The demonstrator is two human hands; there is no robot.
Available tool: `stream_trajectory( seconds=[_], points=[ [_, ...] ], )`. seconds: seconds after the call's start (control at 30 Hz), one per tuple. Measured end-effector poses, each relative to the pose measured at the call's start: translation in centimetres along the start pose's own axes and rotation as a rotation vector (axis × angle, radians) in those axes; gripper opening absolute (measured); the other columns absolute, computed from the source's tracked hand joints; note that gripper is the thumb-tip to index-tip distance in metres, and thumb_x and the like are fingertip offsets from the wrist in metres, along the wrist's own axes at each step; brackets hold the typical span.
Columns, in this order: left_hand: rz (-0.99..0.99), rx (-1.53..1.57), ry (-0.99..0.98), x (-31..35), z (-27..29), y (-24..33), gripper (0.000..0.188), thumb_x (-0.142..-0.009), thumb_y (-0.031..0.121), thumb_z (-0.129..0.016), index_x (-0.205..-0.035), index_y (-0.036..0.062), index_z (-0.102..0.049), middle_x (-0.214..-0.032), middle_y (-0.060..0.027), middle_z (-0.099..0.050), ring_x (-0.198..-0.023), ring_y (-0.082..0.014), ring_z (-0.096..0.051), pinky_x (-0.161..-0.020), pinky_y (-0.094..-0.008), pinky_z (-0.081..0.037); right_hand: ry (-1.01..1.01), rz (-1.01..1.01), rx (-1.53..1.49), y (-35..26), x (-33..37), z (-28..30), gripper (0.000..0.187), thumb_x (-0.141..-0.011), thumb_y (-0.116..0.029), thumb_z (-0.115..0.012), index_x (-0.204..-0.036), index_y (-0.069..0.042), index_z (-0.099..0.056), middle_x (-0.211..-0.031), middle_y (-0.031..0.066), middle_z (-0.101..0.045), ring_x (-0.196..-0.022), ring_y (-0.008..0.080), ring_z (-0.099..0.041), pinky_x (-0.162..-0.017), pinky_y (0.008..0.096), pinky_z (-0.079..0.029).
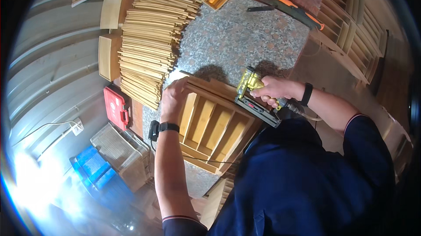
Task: The recorder is seen assembling wooden trays, using a staple gun and small wooden slats.
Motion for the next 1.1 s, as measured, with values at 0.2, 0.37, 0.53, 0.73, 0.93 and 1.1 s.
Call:
stream_trajectory(
  seconds=[0.2,0.37,0.53,0.73,0.93,1.1],
  points=[
    [-0.112,-0.127,0.029,1.8,-0.4,0.1,0.019,-0.095,0.009,-0.06,-0.112,0.0046,-0.069,-0.103,-0.0183,-0.074,-0.101,-0.0377,-0.072,-0.082,-0.046,-0.058,-0.012,0.002,-0.075,-0.1,0.2,-0.3,0.028,-0.105,-0.031,-0.069,-0.093,-0.011,-0.053,-0.066,-0.0026,-0.048,-0.05,0.0094,-0.047,-0.045,0.0305,-0.043],
    [-0.372,-0.051,-0.013,4.5,-4.3,11.2,0.027,-0.09,0.005,-0.057,-0.113,0.0011,-0.071,-0.121,-0.0191,-0.068,-0.128,-0.0378,-0.059,-0.114,-0.0539,-0.045,0.278,0.22,-0.087,-0.8,1.6,6.6,0.023,-0.107,-0.03,-0.066,-0.1,-0.01,-0.058,-0.069,0.0003,-0.056,-0.051,0.0125,-0.056,-0.049,0.033,-0.049],
    [-0.444,-0.222,0.079,8.4,-7.4,13.3,0.029,-0.098,0.022,-0.057,-0.12,0.0088,-0.071,-0.132,-0.0107,-0.067,-0.13,-0.0288,-0.059,-0.121,-0.0462,-0.039,0.558,0.462,0.091,-2.8,3.8,9.6,0.03,-0.105,-0.033,-0.067,-0.103,-0.005,-0.059,-0.08,0.0092,-0.067,-0.065,0.0249,-0.07,-0.059,0.0414,-0.056],
    [-0.408,-0.301,0.018,8.1,-7.6,12.1,0.026,-0.097,0.02,-0.056,-0.117,0.0127,-0.072,-0.122,-0.006,-0.071,-0.123,-0.0253,-0.064,-0.109,-0.0403,-0.05,1.06,0.326,0.863,-6.2,9.1,7.6,0.045,-0.095,-0.035,-0.072,-0.123,0.0,-0.064,-0.112,0.0234,-0.076,-0.107,0.0407,-0.073,-0.09,0.0479,-0.057],
    [-0.319,-0.405,0.193,12.4,3.2,6.9,0.03,-0.093,0.016,-0.059,-0.118,0.01,-0.074,-0.121,-0.0116,-0.071,-0.119,-0.0313,-0.064,-0.102,-0.0425,-0.054,1.046,0.352,0.9,-6.0,9.8,6.6,0.042,-0.095,-0.032,-0.074,-0.122,0.0,-0.065,-0.113,0.0197,-0.077,-0.106,0.0352,-0.074,-0.092,0.0448,-0.057],
    [0.125,-0.369,0.597,21.9,20.0,-1.5,0.029,-0.091,0.008,-0.061,-0.118,0.0109,-0.069,-0.107,-0.0128,-0.069,-0.107,-0.0339,-0.067,-0.09,-0.047,-0.056,1.094,0.618,1.046,-6.0,8.5,6.4,0.038,-0.094,-0.024,-0.076,-0.119,0.002,-0.066,-0.103,0.0186,-0.077,-0.1,0.0297,-0.075,-0.087,0.0393,-0.059]
  ],
)
Point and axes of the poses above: each hand's wrist, its own x-axis away from the middle knuckle, its own z-axis out of the back of the hand, y = z × x, the point moved 8 cm from there along -x, towards the middle knuckle
